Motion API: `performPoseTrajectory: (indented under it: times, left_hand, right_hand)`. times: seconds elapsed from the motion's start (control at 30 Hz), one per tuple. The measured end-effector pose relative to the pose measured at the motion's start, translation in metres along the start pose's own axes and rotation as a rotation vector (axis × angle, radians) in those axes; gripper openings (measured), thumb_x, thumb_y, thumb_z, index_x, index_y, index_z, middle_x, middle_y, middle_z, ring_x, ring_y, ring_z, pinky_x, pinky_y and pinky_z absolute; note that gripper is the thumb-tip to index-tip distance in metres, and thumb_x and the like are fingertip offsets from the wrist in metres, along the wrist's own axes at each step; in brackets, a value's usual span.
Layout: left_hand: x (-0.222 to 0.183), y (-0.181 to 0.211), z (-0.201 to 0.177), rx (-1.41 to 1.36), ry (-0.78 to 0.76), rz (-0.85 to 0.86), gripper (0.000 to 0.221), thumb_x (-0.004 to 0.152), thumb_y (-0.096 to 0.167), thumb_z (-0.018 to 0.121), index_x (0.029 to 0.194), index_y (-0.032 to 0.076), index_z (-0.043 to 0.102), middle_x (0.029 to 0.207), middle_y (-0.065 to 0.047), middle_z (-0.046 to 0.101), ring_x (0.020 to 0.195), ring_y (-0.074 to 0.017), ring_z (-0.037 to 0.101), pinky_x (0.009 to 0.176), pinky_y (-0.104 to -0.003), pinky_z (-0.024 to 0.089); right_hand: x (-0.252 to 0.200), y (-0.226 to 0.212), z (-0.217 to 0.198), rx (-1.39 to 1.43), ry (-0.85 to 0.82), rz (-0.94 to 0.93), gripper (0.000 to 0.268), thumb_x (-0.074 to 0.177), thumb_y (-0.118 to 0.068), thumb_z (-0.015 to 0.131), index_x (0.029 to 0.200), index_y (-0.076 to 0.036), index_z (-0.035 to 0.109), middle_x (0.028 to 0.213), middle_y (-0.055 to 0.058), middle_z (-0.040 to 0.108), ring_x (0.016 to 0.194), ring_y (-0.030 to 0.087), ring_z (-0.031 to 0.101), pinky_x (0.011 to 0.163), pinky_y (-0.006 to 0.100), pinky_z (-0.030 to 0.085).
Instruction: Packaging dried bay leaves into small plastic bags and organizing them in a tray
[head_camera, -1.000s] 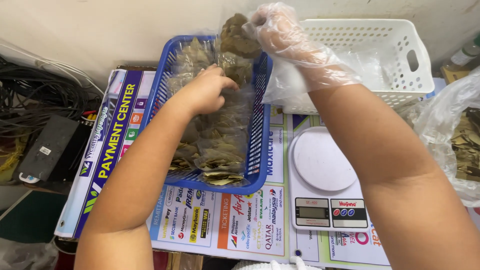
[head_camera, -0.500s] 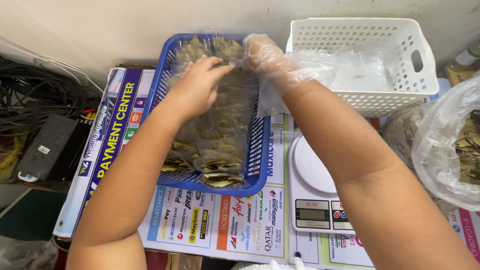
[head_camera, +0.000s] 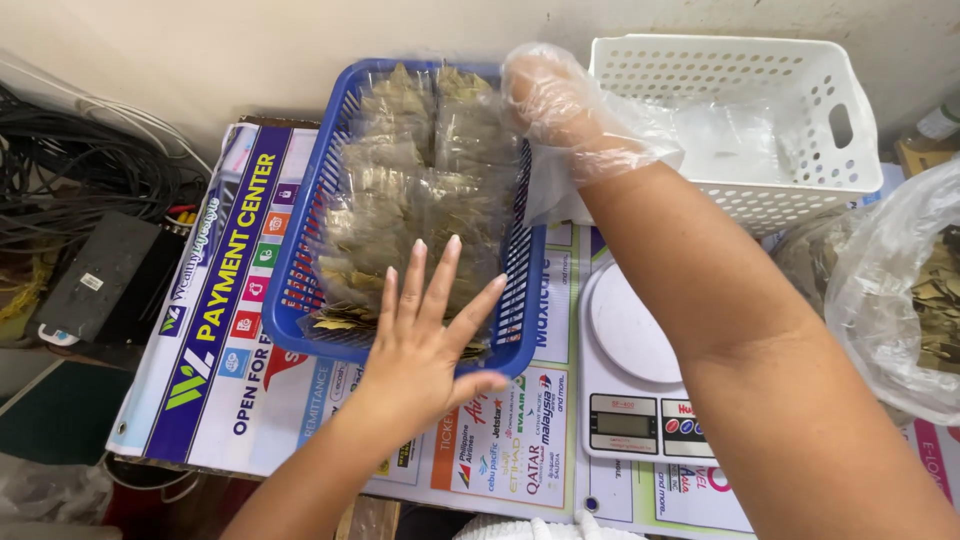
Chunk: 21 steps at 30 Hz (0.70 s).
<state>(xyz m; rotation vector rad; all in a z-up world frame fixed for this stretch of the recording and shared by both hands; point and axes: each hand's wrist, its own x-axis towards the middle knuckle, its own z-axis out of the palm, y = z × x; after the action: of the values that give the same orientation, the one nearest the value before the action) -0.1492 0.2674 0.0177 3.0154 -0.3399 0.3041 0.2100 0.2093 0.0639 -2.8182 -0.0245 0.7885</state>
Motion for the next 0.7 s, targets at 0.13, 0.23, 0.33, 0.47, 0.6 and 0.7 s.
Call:
performPoseTrajectory:
  times: [0.13,0.23,0.33,0.47,0.6,0.7]
  left_hand:
    - [0.016,0.009,0.028,0.102,0.062,-0.107,0.092,0.087,0.068,0.064,0.164,0.039,0.024,0.172,-0.018,0.002,0.156,-0.0473,0.0,0.119,-0.071,0.009]
    - [0.027,0.008,0.036,0.085,0.012,-0.117,0.08,0.091,0.059,0.062,0.161,0.039,0.03,0.168,-0.018,0.02,0.154,-0.0463,0.012,0.117,-0.07,0.013]
    - [0.032,0.011,0.032,0.041,-0.044,-0.092,0.079,0.093,0.061,0.059,0.162,0.037,0.03,0.163,-0.02,0.029,0.152,-0.0459,0.018,0.118,-0.067,0.014]
    - [0.036,0.013,0.007,0.01,-0.093,-0.077,0.087,0.091,0.069,0.059,0.163,0.031,0.027,0.163,-0.02,0.031,0.152,-0.0484,0.013,0.114,-0.074,0.008]
    - [0.055,0.033,-0.036,-0.064,0.006,-0.092,0.098,0.087,0.072,0.064,0.163,0.021,0.029,0.157,-0.022,0.04,0.151,-0.0493,0.019,0.115,-0.075,0.007]
    - [0.09,0.069,-0.064,-0.137,0.112,-0.078,0.068,0.099,0.049,0.057,0.156,0.016,0.041,0.154,-0.023,0.046,0.151,-0.0487,0.022,0.118,-0.073,0.006]
  right_hand:
    - [-0.105,0.028,-0.037,0.228,0.287,-0.539,0.034,0.108,-0.028,0.053,0.081,-0.01,0.062,0.079,0.004,0.063,0.065,0.017,0.058,0.066,0.027,0.055]
    - [-0.122,0.055,-0.061,-0.003,0.451,-0.667,0.038,0.113,-0.042,0.049,0.105,-0.009,0.067,0.095,0.011,0.069,0.079,0.025,0.065,0.074,0.041,0.055]
    - [-0.123,0.102,-0.087,0.006,0.43,-0.626,0.046,0.111,-0.045,0.031,0.14,-0.013,0.047,0.132,0.011,0.053,0.113,0.029,0.053,0.094,0.047,0.04]
    - [-0.257,0.159,-0.114,-0.007,0.491,-0.675,0.042,0.116,-0.037,0.04,0.14,-0.011,0.062,0.119,0.009,0.071,0.096,0.027,0.065,0.08,0.045,0.047]
    - [-0.152,0.322,-0.092,0.051,0.635,-0.634,0.034,0.121,-0.028,0.055,0.138,0.001,0.058,0.124,0.018,0.063,0.106,0.032,0.06,0.082,0.041,0.051]
    - [-0.159,0.398,-0.058,-0.006,0.908,-1.073,0.025,0.124,0.003,0.067,0.141,0.019,0.058,0.122,0.03,0.063,0.1,0.036,0.059,0.095,0.043,0.048]
